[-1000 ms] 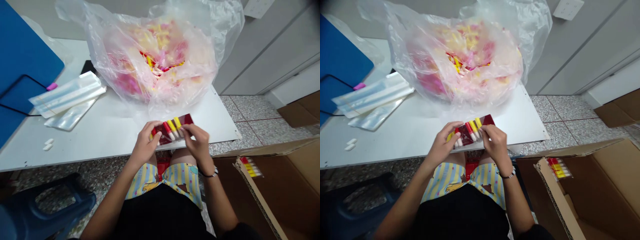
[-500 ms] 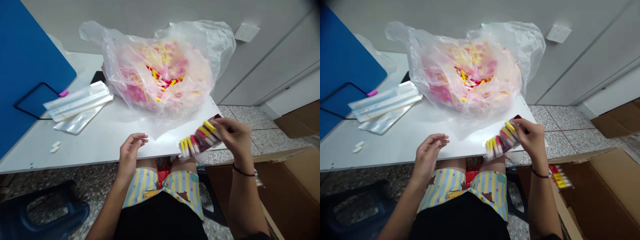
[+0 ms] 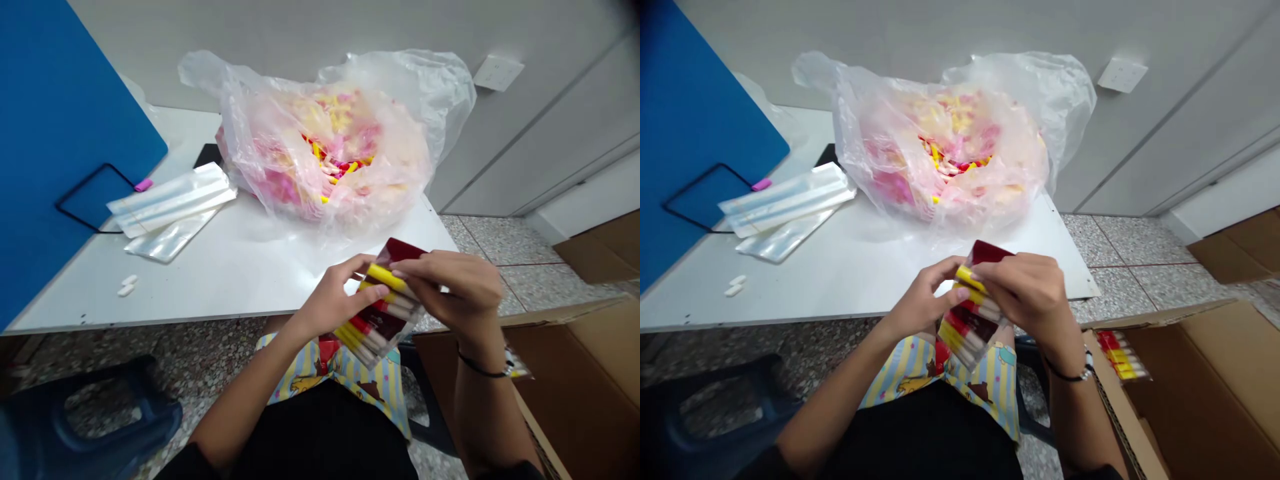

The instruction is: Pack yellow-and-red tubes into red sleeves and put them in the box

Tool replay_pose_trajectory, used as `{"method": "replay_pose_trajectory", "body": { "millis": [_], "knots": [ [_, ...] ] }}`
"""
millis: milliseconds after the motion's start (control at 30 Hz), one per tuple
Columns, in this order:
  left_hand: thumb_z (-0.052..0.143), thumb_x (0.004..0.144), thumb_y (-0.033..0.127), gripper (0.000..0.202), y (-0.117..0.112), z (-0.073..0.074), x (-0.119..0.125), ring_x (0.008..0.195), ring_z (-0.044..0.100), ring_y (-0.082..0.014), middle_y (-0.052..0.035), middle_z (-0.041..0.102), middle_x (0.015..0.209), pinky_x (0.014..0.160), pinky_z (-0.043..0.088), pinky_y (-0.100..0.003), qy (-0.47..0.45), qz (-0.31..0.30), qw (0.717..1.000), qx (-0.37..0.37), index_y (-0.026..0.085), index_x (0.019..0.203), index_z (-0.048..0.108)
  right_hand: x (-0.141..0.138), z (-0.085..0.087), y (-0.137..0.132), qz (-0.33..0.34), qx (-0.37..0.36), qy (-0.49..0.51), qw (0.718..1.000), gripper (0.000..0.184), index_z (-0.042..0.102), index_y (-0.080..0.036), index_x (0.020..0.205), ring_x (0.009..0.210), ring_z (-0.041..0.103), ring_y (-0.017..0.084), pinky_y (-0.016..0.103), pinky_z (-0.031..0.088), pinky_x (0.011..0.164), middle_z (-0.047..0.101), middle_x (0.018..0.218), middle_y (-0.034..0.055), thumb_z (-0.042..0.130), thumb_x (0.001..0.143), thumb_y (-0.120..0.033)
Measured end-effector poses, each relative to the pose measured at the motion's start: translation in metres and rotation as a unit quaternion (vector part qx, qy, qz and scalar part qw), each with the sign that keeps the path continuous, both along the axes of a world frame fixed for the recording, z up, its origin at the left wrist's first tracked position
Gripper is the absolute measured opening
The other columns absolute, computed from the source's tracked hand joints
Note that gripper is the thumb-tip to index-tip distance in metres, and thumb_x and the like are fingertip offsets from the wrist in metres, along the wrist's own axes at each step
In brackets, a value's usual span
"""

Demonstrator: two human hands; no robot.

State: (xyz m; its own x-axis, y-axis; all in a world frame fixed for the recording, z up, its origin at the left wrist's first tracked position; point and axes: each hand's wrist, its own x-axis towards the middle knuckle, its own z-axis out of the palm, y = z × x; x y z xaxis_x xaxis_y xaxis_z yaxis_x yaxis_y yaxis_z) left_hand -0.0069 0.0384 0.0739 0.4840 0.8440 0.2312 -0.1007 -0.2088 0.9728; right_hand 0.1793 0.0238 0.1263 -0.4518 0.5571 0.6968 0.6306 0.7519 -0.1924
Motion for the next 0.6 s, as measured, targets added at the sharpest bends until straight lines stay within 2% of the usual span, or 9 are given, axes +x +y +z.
{"method": "replay_pose_trajectory", "body": {
  "millis": [67, 167, 200, 267, 333, 400, 533, 600],
  "knots": [
    [0.058, 0.087, 0.036, 0.023, 0.002, 0.004, 0.009, 0.080, 0.056, -0.0158, -0.0034, 0.061, 0.086, 0.072, 0.044, -0.024, -0.020, -0.007, 1.000, -0.010, 0.015, 0.095, 0.062, -0.004, -0.001, -0.003, -0.007, 0.022, 0.026, 0.999, 0.012, 0.065, -0.018, 0.088, 0.065, 0.054, 0.003, 0.015, 0.043, 0.066, 0.060, 0.070, -0.0006, 0.062, 0.078, -0.011],
    [0.057, 0.088, 0.035, 0.022, 0.001, 0.008, 0.014, 0.074, 0.053, -0.0142, -0.0027, 0.059, 0.081, 0.066, 0.042, -0.022, -0.052, 0.023, 0.998, -0.022, 0.014, 0.090, 0.061, -0.002, -0.006, -0.005, -0.101, 0.042, 0.183, 0.977, 0.034, 0.058, -0.022, 0.111, 0.090, 0.058, 0.009, 0.021, 0.048, 0.082, 0.061, 0.098, 0.0040, 0.066, 0.078, -0.022],
    [0.056, 0.088, 0.034, 0.021, 0.000, 0.008, 0.015, 0.073, 0.053, -0.0141, -0.0027, 0.059, 0.080, 0.065, 0.041, -0.022, -0.054, 0.041, 0.998, -0.020, 0.014, 0.089, 0.061, 0.000, -0.009, -0.005, -0.117, 0.011, 0.223, 0.968, 0.042, 0.053, -0.022, 0.120, 0.098, 0.058, 0.011, 0.023, 0.049, 0.085, 0.058, 0.108, 0.0061, 0.065, 0.080, -0.030],
    [0.055, 0.088, 0.034, 0.023, -0.002, 0.009, 0.015, 0.068, 0.050, -0.0130, -0.0017, 0.056, 0.073, 0.061, 0.038, -0.022, -0.048, 0.083, 0.995, -0.008, 0.013, 0.081, 0.060, 0.003, -0.018, -0.007, -0.097, -0.124, 0.224, 0.962, 0.050, 0.049, -0.020, 0.127, 0.102, 0.057, 0.013, 0.024, 0.050, 0.085, 0.055, 0.116, 0.0084, 0.056, 0.085, -0.045],
    [0.055, 0.088, 0.034, 0.027, -0.003, 0.007, 0.017, 0.063, 0.046, -0.0117, -0.0005, 0.052, 0.066, 0.056, 0.035, -0.021, -0.042, 0.123, 0.991, -0.002, 0.013, 0.073, 0.057, 0.003, -0.029, -0.009, -0.062, -0.278, 0.168, 0.944, 0.047, 0.056, -0.016, 0.119, 0.097, 0.059, 0.013, 0.021, 0.051, 0.082, 0.059, 0.107, 0.0074, 0.045, 0.089, -0.050],
    [0.055, 0.088, 0.036, 0.029, -0.005, 0.004, 0.019, 0.061, 0.045, -0.0118, -0.0001, 0.050, 0.064, 0.055, 0.035, -0.022, -0.045, 0.144, 0.988, -0.009, 0.014, 0.069, 0.056, 0.000, -0.038, -0.013, -0.073, -0.362, 0.150, 0.917, 0.045, 0.062, -0.012, 0.104, 0.091, 0.059, 0.012, 0.019, 0.051, 0.079, 0.062, 0.092, 0.0061, 0.041, 0.091, -0.050],
    [0.059, 0.086, 0.036, 0.025, -0.007, -0.001, 0.024, 0.069, 0.052, -0.0143, -0.0015, 0.057, 0.071, 0.062, 0.041, -0.023, -0.053, 0.157, 0.986, -0.023, 0.014, 0.074, 0.061, -0.006, -0.044, -0.015, -0.078, -0.390, 0.206, 0.894, 0.047, 0.062, -0.010, 0.086, 0.080, 0.056, 0.008, 0.014, 0.048, 0.075, 0.060, 0.080, 0.0049, 0.037, 0.092, -0.049],
    [0.062, 0.084, 0.035, 0.021, -0.007, -0.002, 0.026, 0.073, 0.054, -0.0149, -0.0022, 0.059, 0.077, 0.066, 0.044, -0.022, -0.065, 0.148, 0.986, -0.033, 0.015, 0.080, 0.062, -0.008, -0.043, -0.014, -0.081, -0.384, 0.214, 0.894, 0.049, 0.059, -0.008, 0.077, 0.069, 0.052, 0.005, 0.011, 0.044, 0.065, 0.058, 0.073, 0.0039, 0.037, 0.092, -0.049]
  ]
}}
